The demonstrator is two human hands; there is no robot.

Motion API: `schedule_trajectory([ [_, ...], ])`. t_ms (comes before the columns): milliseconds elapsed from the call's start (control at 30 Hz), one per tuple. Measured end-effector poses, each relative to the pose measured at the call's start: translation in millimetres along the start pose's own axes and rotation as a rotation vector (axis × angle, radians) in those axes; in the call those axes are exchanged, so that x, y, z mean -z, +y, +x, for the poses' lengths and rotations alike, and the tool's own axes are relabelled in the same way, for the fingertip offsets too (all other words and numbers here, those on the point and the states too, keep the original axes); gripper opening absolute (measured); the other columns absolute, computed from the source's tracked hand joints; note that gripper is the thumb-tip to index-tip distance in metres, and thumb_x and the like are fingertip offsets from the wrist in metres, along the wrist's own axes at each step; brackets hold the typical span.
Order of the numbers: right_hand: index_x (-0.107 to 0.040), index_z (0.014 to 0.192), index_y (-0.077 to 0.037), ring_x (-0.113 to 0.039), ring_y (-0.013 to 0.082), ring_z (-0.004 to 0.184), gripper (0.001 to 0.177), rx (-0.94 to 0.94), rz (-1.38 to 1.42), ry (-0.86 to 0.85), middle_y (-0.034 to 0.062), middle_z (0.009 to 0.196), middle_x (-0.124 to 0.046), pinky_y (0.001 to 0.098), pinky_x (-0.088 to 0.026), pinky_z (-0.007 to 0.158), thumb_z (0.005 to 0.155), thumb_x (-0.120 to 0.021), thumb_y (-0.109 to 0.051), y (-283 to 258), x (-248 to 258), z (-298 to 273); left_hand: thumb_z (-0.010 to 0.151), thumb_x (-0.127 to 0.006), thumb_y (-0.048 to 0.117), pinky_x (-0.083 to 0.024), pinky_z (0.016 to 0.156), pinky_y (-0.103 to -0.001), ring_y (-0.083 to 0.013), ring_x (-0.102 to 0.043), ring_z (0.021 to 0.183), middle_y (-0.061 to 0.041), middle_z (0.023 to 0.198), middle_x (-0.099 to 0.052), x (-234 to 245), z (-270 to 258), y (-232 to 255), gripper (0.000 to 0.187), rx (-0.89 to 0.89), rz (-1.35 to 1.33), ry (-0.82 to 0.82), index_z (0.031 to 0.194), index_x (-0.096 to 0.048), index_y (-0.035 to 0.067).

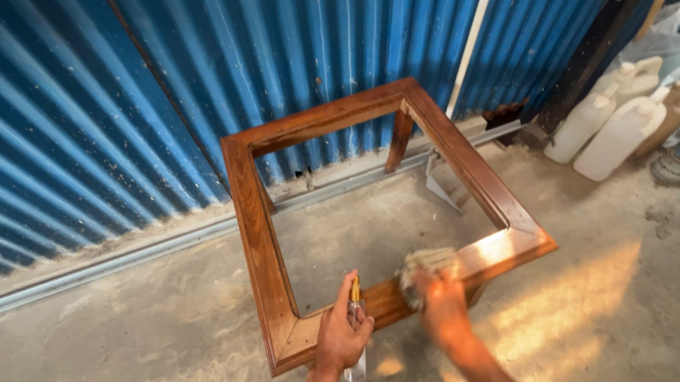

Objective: The person sprays a liquid from a small bottle onto a wooden table frame and wipes it with a checkered cloth. They repeatedly spray and wipe along the edges and corners of the frame, moving around the table to reach different sections.

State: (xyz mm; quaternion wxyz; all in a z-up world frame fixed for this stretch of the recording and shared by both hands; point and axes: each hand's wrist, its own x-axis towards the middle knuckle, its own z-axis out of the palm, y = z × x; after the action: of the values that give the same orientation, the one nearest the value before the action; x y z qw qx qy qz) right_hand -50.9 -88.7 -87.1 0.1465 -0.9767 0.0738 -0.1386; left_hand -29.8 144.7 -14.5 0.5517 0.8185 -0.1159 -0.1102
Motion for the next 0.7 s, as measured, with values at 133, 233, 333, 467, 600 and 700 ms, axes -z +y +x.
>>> schedule_trajectory([
  [133, -0.066, 0.130, -0.008, -0.052, 0.0358, 0.127, 0.068, 0.259, 0.067, -0.094, 0.0088, 0.137, -0.065, 0.0483, -0.043, 0.099, 0.063, -0.073, 0.001, -11.1, 6.1, -17.4, 0.080, -0.070, 0.010, -0.053, 0.065, -0.031, -0.0161, -0.061, 0.062, -0.004, 0.071, -0.063, 0.7, -1.6, -1.0, 0.089, -0.010, 0.007, -0.004, 0.158, -0.033, 0.030],
  [233, -0.067, 0.133, -0.012, -0.050, 0.0351, 0.129, 0.074, 0.248, 0.005, -0.122, 0.0072, 0.140, -0.064, 0.0482, -0.042, 0.101, 0.060, -0.075, 0.001, 9.0, 18.8, -20.3, 0.081, -0.068, 0.010, -0.053, 0.066, -0.031, -0.0153, -0.061, 0.062, -0.004, 0.070, -0.063, 2.6, 0.9, 1.0, 0.088, 0.022, -0.007, -0.024, 0.158, -0.032, 0.030],
  [333, -0.066, 0.131, -0.012, -0.049, 0.0331, 0.131, 0.069, 0.108, -0.016, -0.084, 0.0051, 0.139, -0.064, 0.0465, -0.043, 0.102, 0.064, -0.075, 0.000, 18.5, 19.7, -6.6, 0.082, -0.068, 0.010, -0.052, 0.067, -0.031, -0.0149, -0.060, 0.063, -0.004, 0.071, -0.062, 3.6, 0.6, 3.3, 0.089, 0.032, 0.000, -0.038, 0.159, -0.031, 0.031],
  [467, -0.067, 0.133, -0.016, -0.053, 0.0315, 0.126, 0.064, -0.020, 0.063, -0.053, 0.0076, 0.142, -0.061, 0.0406, -0.047, 0.105, 0.072, -0.072, 0.001, -3.7, 1.0, -1.6, 0.083, -0.067, 0.011, -0.052, 0.067, -0.031, -0.0140, -0.061, 0.063, -0.002, 0.071, -0.062, 6.0, 1.6, 5.3, 0.088, 0.108, 0.018, -0.065, 0.160, -0.029, 0.034],
  [600, -0.063, 0.138, -0.009, -0.045, 0.0370, 0.137, 0.082, 0.242, 0.087, -0.195, 0.0058, 0.149, -0.059, 0.0478, -0.039, 0.104, 0.058, -0.077, 0.003, -26.8, -4.4, -17.9, 0.082, -0.069, 0.011, -0.053, 0.068, -0.032, -0.0152, -0.060, 0.064, -0.002, 0.070, -0.061, 8.4, 0.9, 8.2, 0.090, 0.083, 0.016, -0.061, 0.159, -0.030, 0.036],
  [700, -0.066, 0.133, -0.012, -0.044, 0.0349, 0.139, 0.078, 0.275, 0.025, -0.233, 0.0041, 0.149, -0.058, 0.0484, -0.039, 0.104, 0.058, -0.081, -0.002, -14.9, 3.9, -27.0, 0.083, -0.068, 0.011, -0.053, 0.069, -0.034, -0.0163, -0.061, 0.064, -0.003, 0.069, -0.061, 10.6, 1.7, 8.4, 0.089, 0.103, 0.014, -0.077, 0.159, -0.029, 0.037],
])
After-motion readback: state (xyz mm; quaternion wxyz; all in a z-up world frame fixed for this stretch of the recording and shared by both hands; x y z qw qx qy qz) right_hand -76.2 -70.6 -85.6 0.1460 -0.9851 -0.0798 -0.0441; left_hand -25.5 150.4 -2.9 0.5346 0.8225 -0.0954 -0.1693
